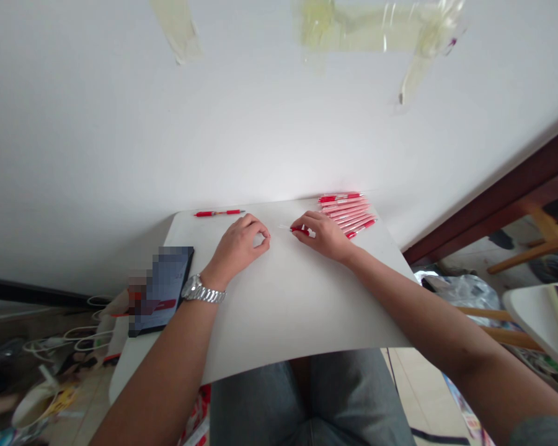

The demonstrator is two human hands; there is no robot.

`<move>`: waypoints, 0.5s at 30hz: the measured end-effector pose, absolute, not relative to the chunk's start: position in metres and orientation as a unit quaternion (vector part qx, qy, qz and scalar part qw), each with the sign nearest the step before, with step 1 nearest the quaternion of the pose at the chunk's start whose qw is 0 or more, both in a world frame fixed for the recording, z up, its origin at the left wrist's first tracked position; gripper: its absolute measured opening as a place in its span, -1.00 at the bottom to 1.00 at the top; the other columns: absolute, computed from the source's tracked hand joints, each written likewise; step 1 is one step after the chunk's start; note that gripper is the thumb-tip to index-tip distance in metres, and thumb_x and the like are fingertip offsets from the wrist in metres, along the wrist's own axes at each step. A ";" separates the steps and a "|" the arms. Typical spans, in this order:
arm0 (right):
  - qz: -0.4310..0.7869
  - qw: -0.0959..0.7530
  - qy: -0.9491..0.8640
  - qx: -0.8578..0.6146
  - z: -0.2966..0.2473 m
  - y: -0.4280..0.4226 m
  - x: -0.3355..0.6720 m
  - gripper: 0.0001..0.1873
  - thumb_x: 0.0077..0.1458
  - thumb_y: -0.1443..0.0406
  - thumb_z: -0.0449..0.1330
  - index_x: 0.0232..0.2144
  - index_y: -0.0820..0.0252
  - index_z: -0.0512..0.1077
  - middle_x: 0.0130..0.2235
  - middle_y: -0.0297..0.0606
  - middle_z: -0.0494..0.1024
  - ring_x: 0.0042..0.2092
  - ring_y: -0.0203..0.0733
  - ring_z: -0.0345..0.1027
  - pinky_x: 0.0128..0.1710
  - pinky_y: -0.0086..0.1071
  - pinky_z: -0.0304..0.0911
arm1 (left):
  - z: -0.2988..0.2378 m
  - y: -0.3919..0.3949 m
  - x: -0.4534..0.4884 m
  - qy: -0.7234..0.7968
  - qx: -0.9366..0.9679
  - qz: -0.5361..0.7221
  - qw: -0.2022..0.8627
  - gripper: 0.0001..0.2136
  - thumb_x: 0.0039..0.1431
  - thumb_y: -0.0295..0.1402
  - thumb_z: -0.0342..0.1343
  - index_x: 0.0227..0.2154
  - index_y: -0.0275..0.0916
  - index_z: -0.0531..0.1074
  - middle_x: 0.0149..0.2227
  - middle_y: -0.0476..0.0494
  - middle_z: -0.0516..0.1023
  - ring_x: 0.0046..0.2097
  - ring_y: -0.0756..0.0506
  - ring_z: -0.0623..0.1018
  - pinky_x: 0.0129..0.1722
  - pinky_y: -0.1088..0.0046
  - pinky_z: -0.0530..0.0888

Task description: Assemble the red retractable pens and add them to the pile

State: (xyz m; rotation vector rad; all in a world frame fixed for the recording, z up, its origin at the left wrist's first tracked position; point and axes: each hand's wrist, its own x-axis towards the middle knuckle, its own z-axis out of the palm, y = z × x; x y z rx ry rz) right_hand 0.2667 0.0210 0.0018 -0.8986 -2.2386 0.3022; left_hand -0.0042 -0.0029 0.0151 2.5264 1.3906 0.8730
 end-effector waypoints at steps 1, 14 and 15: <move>0.114 0.347 -0.864 -0.346 0.002 0.021 0.267 -0.87 0.41 0.28 0.21 -0.13 0.14 0.58 -0.20 -0.21 0.61 -0.24 -0.17 0.46 -0.16 -0.29 0.31 | 0.016 -0.003 -0.004 0.463 0.832 0.297 0.065 -0.95 0.29 -0.42 0.21 -0.24 -0.14 0.53 -0.12 -0.12 0.53 -0.10 -0.16 0.57 0.02 0.21 0.53; 0.083 0.358 -0.863 -0.347 -0.002 0.025 0.269 -0.90 0.37 0.32 0.26 -0.13 0.12 0.59 -0.19 -0.20 0.61 -0.24 -0.15 0.45 -0.15 -0.28 0.31 | 0.015 -0.003 -0.004 0.481 0.807 0.339 0.051 -0.95 0.36 -0.39 0.20 -0.18 -0.15 0.55 -0.09 -0.09 0.49 -0.13 -0.10 0.58 -0.02 0.29 0.54; 0.082 0.356 -0.864 -0.347 -0.002 0.025 0.269 -0.90 0.37 0.32 0.26 -0.13 0.12 0.59 -0.19 -0.20 0.61 -0.23 -0.15 0.45 -0.15 -0.27 0.32 | 0.015 -0.003 -0.004 0.478 0.808 0.339 0.052 -0.95 0.36 -0.39 0.20 -0.18 -0.15 0.55 -0.09 -0.09 0.49 -0.13 -0.10 0.58 -0.02 0.29 0.54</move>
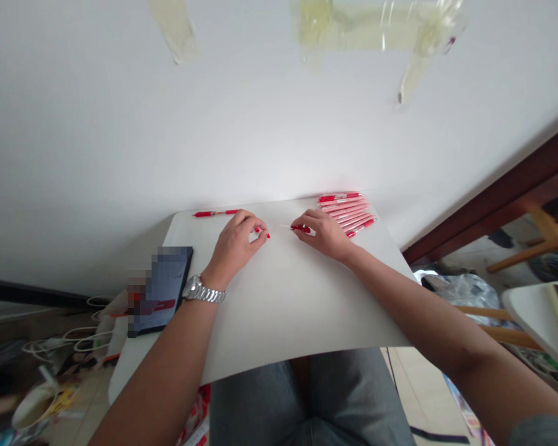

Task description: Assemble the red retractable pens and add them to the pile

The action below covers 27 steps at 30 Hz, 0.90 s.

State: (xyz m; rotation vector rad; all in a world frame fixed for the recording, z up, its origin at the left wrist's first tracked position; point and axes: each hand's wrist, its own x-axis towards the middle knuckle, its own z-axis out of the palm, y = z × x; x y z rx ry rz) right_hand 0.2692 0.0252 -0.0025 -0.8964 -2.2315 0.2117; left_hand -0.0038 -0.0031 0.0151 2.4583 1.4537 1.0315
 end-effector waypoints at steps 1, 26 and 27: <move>0.081 0.353 -0.865 -0.347 -0.003 0.025 0.269 -0.90 0.37 0.32 0.26 -0.13 0.12 0.60 -0.18 -0.19 0.61 -0.23 -0.14 0.45 -0.14 -0.26 0.32 | 0.016 -0.003 -0.003 0.475 0.810 0.339 0.054 -0.95 0.36 -0.40 0.20 -0.18 -0.15 0.55 -0.10 -0.09 0.48 -0.12 -0.10 0.58 -0.01 0.29 0.53; 0.093 0.353 -0.872 -0.327 -0.007 0.025 0.266 -0.87 0.40 0.28 0.24 -0.11 0.13 0.60 -0.16 -0.18 0.64 -0.21 -0.14 0.47 -0.14 -0.26 0.32 | 0.019 -0.011 0.007 0.453 0.807 0.372 0.076 -0.85 0.38 -0.39 0.19 -0.05 -0.13 0.58 -0.07 -0.09 0.48 -0.17 -0.06 0.56 -0.03 0.32 0.56; 0.096 0.355 -0.870 -0.327 -0.007 0.025 0.266 -0.87 0.40 0.29 0.24 -0.11 0.13 0.60 -0.17 -0.19 0.64 -0.21 -0.14 0.47 -0.14 -0.26 0.32 | 0.020 -0.011 0.007 0.458 0.804 0.374 0.069 -0.85 0.38 -0.39 0.19 -0.05 -0.13 0.58 -0.07 -0.09 0.49 -0.18 -0.06 0.56 -0.02 0.31 0.56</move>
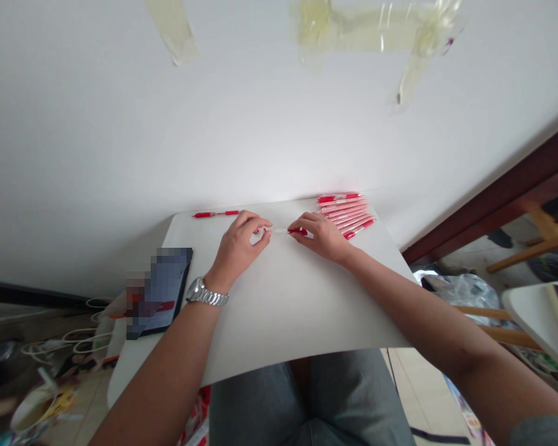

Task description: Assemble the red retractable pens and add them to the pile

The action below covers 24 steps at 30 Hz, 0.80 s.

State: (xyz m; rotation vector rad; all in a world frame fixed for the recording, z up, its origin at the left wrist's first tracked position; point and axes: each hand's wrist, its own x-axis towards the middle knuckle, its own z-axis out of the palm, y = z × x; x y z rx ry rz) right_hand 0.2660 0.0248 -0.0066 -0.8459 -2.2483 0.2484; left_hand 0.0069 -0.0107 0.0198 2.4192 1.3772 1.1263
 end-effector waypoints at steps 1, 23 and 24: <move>0.100 0.358 -0.869 -0.327 -0.006 0.025 0.266 -0.88 0.40 0.29 0.24 -0.11 0.13 0.60 -0.17 -0.19 0.63 -0.22 -0.15 0.47 -0.14 -0.26 0.32 | 0.020 -0.011 0.007 0.462 0.801 0.375 0.062 -0.85 0.38 -0.39 0.18 -0.05 -0.13 0.58 -0.07 -0.09 0.49 -0.18 -0.06 0.56 -0.01 0.31 0.55; 0.212 0.411 -0.806 -0.370 -0.012 0.026 0.265 -0.82 0.38 0.17 0.22 -0.12 0.11 0.54 -0.20 -0.26 0.69 -0.21 -0.19 0.55 -0.16 -0.30 0.46 | 0.011 -0.003 -0.002 0.525 0.775 0.351 0.032 -0.87 0.40 -0.37 0.14 -0.07 -0.15 0.55 -0.10 -0.13 0.54 -0.07 -0.16 0.58 0.01 0.24 0.53; 0.221 0.413 -0.801 -0.372 -0.012 0.025 0.265 -0.82 0.37 0.16 0.23 -0.12 0.11 0.54 -0.21 -0.26 0.69 -0.22 -0.19 0.55 -0.15 -0.30 0.46 | 0.010 -0.003 -0.003 0.524 0.777 0.348 0.031 -0.87 0.40 -0.36 0.15 -0.07 -0.16 0.55 -0.09 -0.14 0.54 -0.06 -0.17 0.58 0.03 0.23 0.53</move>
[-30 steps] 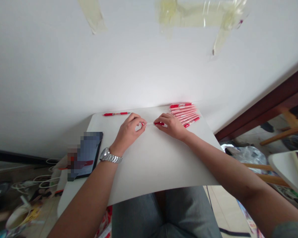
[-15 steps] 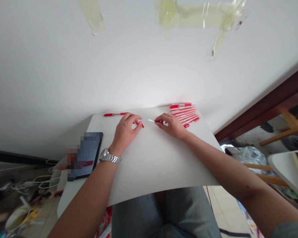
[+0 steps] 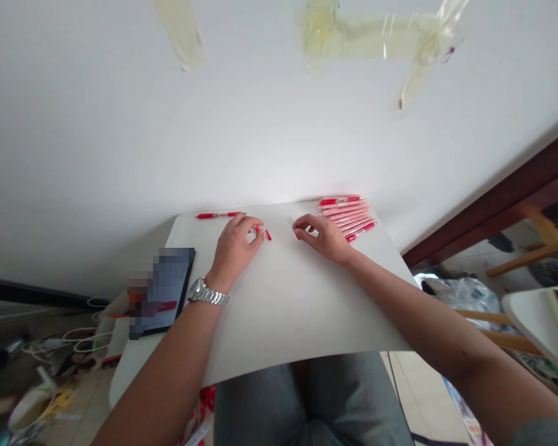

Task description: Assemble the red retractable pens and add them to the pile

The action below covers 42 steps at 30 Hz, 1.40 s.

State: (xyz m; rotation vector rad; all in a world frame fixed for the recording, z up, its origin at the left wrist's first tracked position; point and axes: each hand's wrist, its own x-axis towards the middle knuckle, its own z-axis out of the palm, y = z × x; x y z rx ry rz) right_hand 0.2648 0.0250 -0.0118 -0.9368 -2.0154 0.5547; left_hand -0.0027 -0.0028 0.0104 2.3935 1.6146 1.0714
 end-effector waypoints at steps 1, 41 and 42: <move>0.227 0.415 -0.798 -0.374 -0.012 0.024 0.264 -0.82 0.36 0.16 0.23 -0.12 0.11 0.53 -0.21 -0.27 0.70 -0.22 -0.20 0.56 -0.15 -0.30 0.47 | 0.009 -0.002 -0.003 0.524 0.778 0.346 0.030 -0.87 0.40 -0.36 0.15 -0.07 -0.16 0.55 -0.09 -0.14 0.54 -0.06 -0.18 0.58 0.05 0.21 0.53; 0.226 0.442 -0.781 -0.379 -0.013 0.025 0.261 -0.84 0.34 0.18 0.23 -0.14 0.11 0.53 -0.25 -0.27 0.67 -0.21 -0.18 0.56 -0.14 -0.28 0.48 | 0.003 -0.003 0.002 0.522 0.813 0.258 -0.005 -0.81 0.30 -0.40 0.22 -0.14 0.01 0.68 -0.07 -0.15 0.50 -0.03 -0.24 0.51 0.09 0.07 0.46; 0.225 0.441 -0.782 -0.379 -0.013 0.025 0.261 -0.84 0.34 0.18 0.23 -0.14 0.12 0.53 -0.26 -0.27 0.67 -0.21 -0.18 0.56 -0.15 -0.28 0.48 | 0.002 -0.002 0.002 0.521 0.814 0.256 -0.003 -0.82 0.31 -0.40 0.23 -0.15 0.01 0.68 -0.06 -0.15 0.50 -0.03 -0.24 0.51 0.09 0.07 0.45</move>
